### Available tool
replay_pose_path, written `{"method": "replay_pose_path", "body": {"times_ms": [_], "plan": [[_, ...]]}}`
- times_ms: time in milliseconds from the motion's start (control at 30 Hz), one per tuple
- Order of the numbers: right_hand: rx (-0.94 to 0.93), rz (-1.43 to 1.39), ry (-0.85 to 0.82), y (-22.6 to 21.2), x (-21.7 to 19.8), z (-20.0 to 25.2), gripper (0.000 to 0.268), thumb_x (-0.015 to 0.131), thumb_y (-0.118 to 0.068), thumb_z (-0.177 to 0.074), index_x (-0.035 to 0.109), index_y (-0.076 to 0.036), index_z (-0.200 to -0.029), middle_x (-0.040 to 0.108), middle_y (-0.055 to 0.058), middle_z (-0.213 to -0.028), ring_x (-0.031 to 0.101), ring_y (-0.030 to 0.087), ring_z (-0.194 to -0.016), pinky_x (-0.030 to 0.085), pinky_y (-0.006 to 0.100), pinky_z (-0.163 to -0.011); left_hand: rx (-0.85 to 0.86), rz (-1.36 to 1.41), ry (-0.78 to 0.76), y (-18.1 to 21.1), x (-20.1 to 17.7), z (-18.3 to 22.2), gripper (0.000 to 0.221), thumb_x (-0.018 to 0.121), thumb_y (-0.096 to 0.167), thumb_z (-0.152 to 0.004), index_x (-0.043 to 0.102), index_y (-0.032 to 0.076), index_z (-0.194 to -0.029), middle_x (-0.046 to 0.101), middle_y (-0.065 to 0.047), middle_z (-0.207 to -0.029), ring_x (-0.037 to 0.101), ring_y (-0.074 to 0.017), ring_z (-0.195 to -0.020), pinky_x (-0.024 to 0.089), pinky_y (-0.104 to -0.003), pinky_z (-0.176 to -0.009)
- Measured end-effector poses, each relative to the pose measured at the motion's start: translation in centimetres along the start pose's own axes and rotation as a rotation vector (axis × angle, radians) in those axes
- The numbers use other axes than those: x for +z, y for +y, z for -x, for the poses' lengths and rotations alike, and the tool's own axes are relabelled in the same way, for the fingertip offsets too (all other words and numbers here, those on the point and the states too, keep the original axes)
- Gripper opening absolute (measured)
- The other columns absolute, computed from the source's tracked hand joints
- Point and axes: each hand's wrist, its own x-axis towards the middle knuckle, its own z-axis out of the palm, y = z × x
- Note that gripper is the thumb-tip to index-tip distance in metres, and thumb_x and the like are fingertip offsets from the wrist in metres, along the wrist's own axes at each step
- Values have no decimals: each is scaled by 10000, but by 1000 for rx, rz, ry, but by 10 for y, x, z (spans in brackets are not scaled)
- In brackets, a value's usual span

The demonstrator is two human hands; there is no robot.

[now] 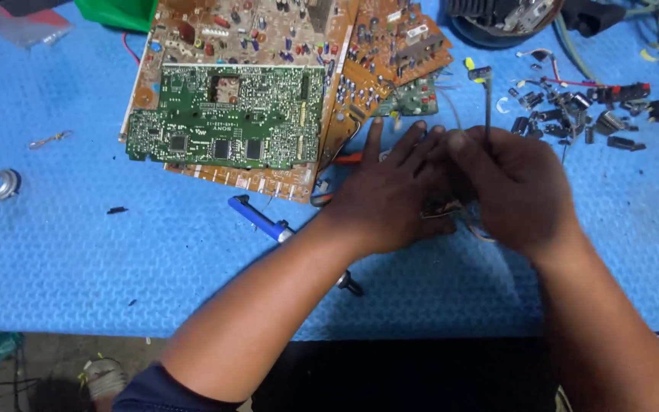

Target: Disassembling electronic circuit boards using hand tools to remove components and separate parts.

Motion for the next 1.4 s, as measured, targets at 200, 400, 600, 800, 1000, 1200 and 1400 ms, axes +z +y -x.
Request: {"method": "replay_pose_path", "body": {"times_ms": [200,400,600,800,1000,1200,1400], "plan": [[-350,456,20,3,-32,-8,291,636,-184,-1092,754,-102,-839,710,67,-820,649,223,-802,463,367,-770,7,59,-46,-3,-17,1,1173,636,898,-816,208,167,-1628,221,-206,-1689,239,-410,-1556,33,-673,-1225],[-226,374,109,10,-30,-2,264,720,-218,-1058,712,-109,-817,648,-14,-706,530,70,-720,413,297,-664,179,495,233,-11,-36,-12,351,822,309,-828,738,227,-1159,663,-55,-1228,625,-305,-1196,240,-700,-1178],[-32,140,197,11,-27,13,266,692,-191,-1005,758,-110,-1249,742,-5,-1047,558,83,-693,492,282,-522,79,649,160,-10,-40,-15,135,702,254,-895,768,186,-991,790,-26,-927,745,-262,-843,509,-380,-701],[-110,103,387,39,-20,40,291,757,-78,-979,669,-88,-1256,649,43,-1159,501,74,-642,397,213,-608,-189,904,149,-9,-63,-14,129,568,190,-999,695,171,-1010,753,13,-851,692,-125,-789,523,-309,-713],[-152,40,286,48,-9,42,387,858,-123,-824,725,-115,-1188,671,11,-1174,547,79,-585,421,200,-538,-312,1000,128,-11,-74,-14,149,564,242,-1009,691,167,-986,808,12,-953,782,-130,-897,564,-296,-779],[14,48,343,44,-7,34,437,830,-151,-825,694,-180,-1239,679,-49,-1096,418,71,-539,388,225,-530,-332,1047,70,-9,-74,-14,166,571,252,-1020,699,148,-1011,775,0,-920,733,-108,-870,546,-282,-773],[107,21,175,39,-7,34,594,726,-260,-852,602,-216,-1431,726,-17,-1311,646,91,-1222,478,261,-1025,-284,1079,-8,-7,-78,-12,152,593,251,-1014,705,159,-970,763,4,-877,710,-107,-826,552,-289,-736]]}}
